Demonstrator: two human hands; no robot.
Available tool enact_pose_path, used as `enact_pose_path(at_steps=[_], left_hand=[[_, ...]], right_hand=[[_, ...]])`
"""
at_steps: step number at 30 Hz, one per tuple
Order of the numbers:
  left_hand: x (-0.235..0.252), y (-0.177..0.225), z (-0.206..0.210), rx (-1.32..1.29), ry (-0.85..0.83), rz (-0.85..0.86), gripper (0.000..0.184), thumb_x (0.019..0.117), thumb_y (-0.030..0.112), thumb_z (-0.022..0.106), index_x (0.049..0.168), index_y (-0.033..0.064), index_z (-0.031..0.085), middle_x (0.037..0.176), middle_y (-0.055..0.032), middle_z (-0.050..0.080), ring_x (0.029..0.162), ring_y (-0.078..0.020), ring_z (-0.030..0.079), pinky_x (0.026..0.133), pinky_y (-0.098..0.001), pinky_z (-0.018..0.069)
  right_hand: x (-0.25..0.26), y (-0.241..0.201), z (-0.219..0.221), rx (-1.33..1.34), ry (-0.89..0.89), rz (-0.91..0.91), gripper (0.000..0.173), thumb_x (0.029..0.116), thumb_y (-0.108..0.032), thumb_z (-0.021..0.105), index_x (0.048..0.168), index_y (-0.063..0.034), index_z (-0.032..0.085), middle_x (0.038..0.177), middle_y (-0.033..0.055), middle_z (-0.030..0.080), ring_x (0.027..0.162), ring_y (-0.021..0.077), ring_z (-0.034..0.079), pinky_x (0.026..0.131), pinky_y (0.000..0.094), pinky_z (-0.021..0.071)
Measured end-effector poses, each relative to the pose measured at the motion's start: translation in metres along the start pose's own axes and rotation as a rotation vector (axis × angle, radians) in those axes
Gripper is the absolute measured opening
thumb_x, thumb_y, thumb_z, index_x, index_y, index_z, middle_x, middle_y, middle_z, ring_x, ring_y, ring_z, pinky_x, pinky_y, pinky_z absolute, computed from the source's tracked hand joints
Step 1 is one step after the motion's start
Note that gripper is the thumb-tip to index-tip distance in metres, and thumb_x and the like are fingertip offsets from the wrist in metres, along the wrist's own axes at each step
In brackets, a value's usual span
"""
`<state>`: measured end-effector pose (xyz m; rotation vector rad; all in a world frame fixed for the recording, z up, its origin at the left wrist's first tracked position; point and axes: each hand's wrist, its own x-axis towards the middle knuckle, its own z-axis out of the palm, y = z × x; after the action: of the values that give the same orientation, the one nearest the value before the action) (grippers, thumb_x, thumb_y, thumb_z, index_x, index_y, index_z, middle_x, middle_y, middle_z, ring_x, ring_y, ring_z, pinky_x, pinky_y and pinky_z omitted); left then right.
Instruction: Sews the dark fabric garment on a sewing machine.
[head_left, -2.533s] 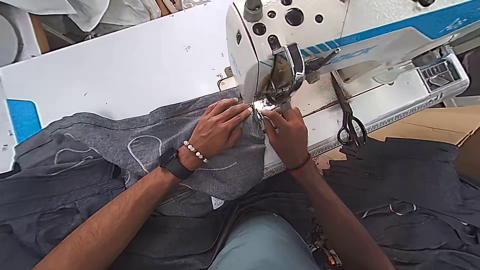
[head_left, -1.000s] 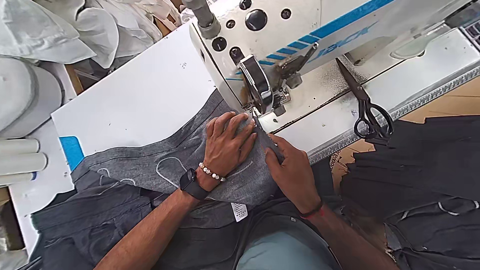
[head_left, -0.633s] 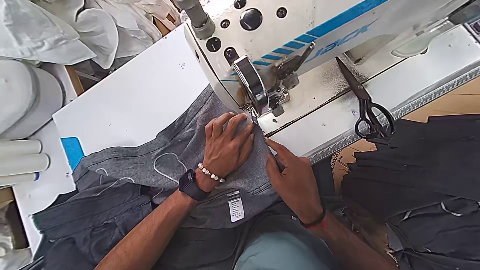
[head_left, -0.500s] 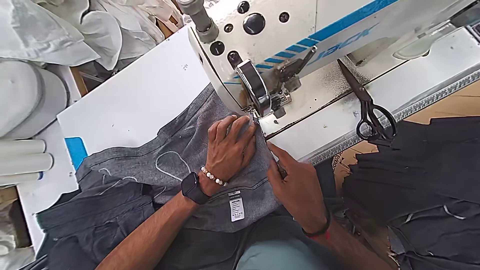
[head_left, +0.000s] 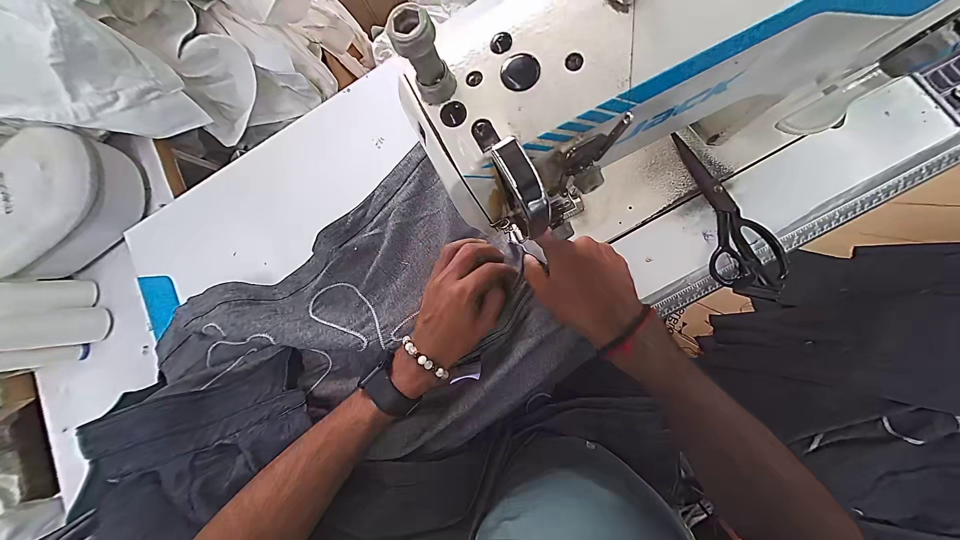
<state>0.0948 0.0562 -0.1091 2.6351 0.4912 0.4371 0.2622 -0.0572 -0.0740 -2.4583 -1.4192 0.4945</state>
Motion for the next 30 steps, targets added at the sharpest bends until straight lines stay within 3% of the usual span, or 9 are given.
enact_pose_path(at_steps=[2, 6, 10, 14, 16, 18, 22, 25, 30], left_hand=[[-0.006, -0.001, 0.002, -0.062, 0.011, -0.087, 0.027, 0.0996, 0.018, 0.052, 0.114, 0.0146, 0.075, 0.135, -0.0018, 0.066, 0.14, -0.0211, 0.049, 0.118, -0.0413, 0.0402], [-0.015, -0.001, 0.013, 0.156, -0.043, 0.02, 0.037, 0.105, 0.032, 0.049, 0.137, 0.027, 0.066, 0.154, -0.0024, 0.052, 0.149, -0.0276, 0.038, 0.12, -0.0497, 0.0335], [-0.015, 0.006, 0.018, 0.204, 0.024, 0.057, 0.032, 0.1029, 0.029, 0.053, 0.126, 0.0231, 0.074, 0.145, -0.0041, 0.061, 0.143, -0.0303, 0.046, 0.118, -0.0512, 0.036], [-0.005, 0.006, 0.009, 0.241, 0.049, 0.022, 0.034, 0.1046, 0.029, 0.05, 0.13, 0.0186, 0.068, 0.135, 0.0005, 0.067, 0.132, -0.0202, 0.057, 0.106, -0.0433, 0.0457], [0.001, 0.001, 0.006, 0.297, 0.037, 0.035, 0.035, 0.1044, 0.029, 0.051, 0.132, 0.021, 0.069, 0.134, 0.0001, 0.067, 0.126, -0.0204, 0.06, 0.1, -0.0434, 0.0466], [0.003, -0.004, 0.007, 0.332, 0.058, 0.072, 0.032, 0.1031, 0.028, 0.053, 0.128, 0.0217, 0.072, 0.132, -0.002, 0.068, 0.121, -0.0229, 0.061, 0.096, -0.0435, 0.0473], [0.001, -0.006, 0.008, 0.323, 0.07, 0.086, 0.032, 0.1036, 0.027, 0.053, 0.129, 0.0205, 0.072, 0.133, -0.0029, 0.068, 0.124, -0.0239, 0.06, 0.101, -0.0442, 0.0462], [0.002, -0.005, 0.008, 0.307, 0.09, 0.063, 0.032, 0.104, 0.03, 0.054, 0.128, 0.0172, 0.071, 0.131, -0.002, 0.069, 0.123, -0.0223, 0.061, 0.1, -0.0429, 0.0465], [0.003, -0.007, 0.009, 0.297, 0.062, 0.043, 0.034, 0.1039, 0.032, 0.051, 0.131, 0.0221, 0.07, 0.132, -0.0035, 0.066, 0.122, -0.0252, 0.058, 0.1, -0.0449, 0.044]], right_hand=[[-0.011, 0.016, 0.008, 0.031, 0.11, -0.017, 0.038, 0.0975, -0.05, 0.057, 0.104, -0.0161, 0.073, 0.062, 0.0056, 0.061, 0.058, 0.0295, 0.064, 0.048, 0.0476, 0.0477], [-0.072, 0.053, 0.008, 0.223, 0.057, -0.183, 0.044, 0.0927, -0.035, 0.064, 0.132, -0.0169, 0.066, 0.071, 0.0021, 0.068, 0.056, 0.0208, 0.064, 0.049, 0.0455, 0.0523], [-0.14, 0.045, 0.033, 0.121, 0.006, -0.503, 0.016, 0.0951, -0.01, 0.054, 0.1, -0.0138, 0.069, 0.083, 0.0018, 0.064, 0.056, 0.016, 0.06, 0.042, 0.0331, 0.0488], [-0.153, 0.036, 0.068, -0.09, -0.301, -0.518, 0.013, 0.0849, -0.003, 0.067, 0.094, -0.0102, 0.074, 0.099, 0.0122, 0.069, 0.066, 0.0253, 0.068, 0.049, 0.0391, 0.0564], [-0.133, 0.031, 0.047, 0.009, -0.575, -0.474, 0.014, 0.0927, -0.015, 0.065, 0.103, -0.0109, 0.073, 0.1, 0.0141, 0.071, 0.084, 0.0321, 0.072, 0.063, 0.0513, 0.059], [-0.109, 0.024, 0.029, 0.197, -0.325, -0.424, 0.022, 0.0996, -0.028, 0.057, 0.093, -0.0145, 0.073, 0.082, 0.0058, 0.07, 0.074, 0.0233, 0.071, 0.059, 0.0468, 0.0577], [-0.041, 0.014, 0.025, 0.291, 0.281, -0.101, 0.025, 0.1039, -0.029, 0.058, 0.112, -0.0117, 0.074, 0.092, 0.0024, 0.068, 0.069, 0.0125, 0.065, 0.059, 0.0329, 0.0566], [-0.023, 0.008, 0.036, 0.249, 0.283, 0.007, 0.024, 0.098, -0.04, 0.066, 0.107, -0.0195, 0.077, 0.086, -0.0028, 0.069, 0.063, 0.0115, 0.062, 0.054, 0.0351, 0.0526], [-0.022, 0.0, 0.039, 0.14, 0.286, 0.031, 0.017, 0.0941, -0.026, 0.066, 0.105, -0.0169, 0.075, 0.079, -0.0004, 0.069, 0.062, 0.0173, 0.064, 0.053, 0.0414, 0.0508]])
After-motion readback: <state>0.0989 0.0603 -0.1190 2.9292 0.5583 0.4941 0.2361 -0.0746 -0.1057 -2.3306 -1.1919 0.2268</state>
